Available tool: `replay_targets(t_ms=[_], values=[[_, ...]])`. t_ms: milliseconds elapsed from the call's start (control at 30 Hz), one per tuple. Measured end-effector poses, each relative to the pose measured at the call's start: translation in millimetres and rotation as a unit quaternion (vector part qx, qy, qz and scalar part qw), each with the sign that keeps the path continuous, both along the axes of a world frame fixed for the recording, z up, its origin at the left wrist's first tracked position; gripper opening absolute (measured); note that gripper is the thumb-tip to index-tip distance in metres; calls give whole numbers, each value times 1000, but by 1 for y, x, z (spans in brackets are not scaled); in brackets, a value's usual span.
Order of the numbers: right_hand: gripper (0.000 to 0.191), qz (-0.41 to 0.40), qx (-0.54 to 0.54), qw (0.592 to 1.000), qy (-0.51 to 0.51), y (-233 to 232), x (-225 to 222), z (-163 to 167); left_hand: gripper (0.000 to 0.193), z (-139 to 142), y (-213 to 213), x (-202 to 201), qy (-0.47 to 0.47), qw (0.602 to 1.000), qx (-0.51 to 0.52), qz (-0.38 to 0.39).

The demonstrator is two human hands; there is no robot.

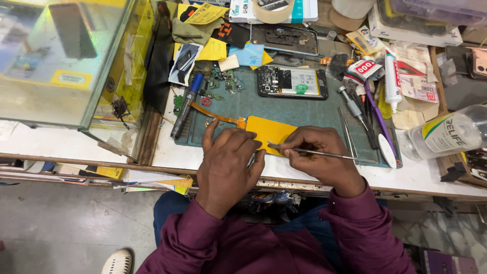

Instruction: The person uses a precision tool to scrape adhesive from a yellow rectangular object on a workbench. They then pick up a disassembled smartphone and use a screwdriver to adjust components inside the phone chassis.

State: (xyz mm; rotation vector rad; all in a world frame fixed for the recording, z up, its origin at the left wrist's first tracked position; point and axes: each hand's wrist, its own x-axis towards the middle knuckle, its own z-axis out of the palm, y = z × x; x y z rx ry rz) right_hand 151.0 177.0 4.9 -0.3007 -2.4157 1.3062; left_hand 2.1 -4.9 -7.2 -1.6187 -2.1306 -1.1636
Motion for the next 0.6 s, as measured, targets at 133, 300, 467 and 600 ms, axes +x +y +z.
replay_targets(t_ms=[133,300,467,600], values=[[7,3,-12,1000,-16,-1,-2,3,14,0,0,0,1,1000,-9,0],[8,13,0,1000,-1,0,-3,4,13,0,-1,0,4,1000,-4,4],[7,11,-6,1000,-12,-1,-3,5,14,-1,0,0,-1,1000,-4,1],[8,0,-7,1000,-24,-1,-4,4,14,0,-1,-1,5,1000,-3,6]])
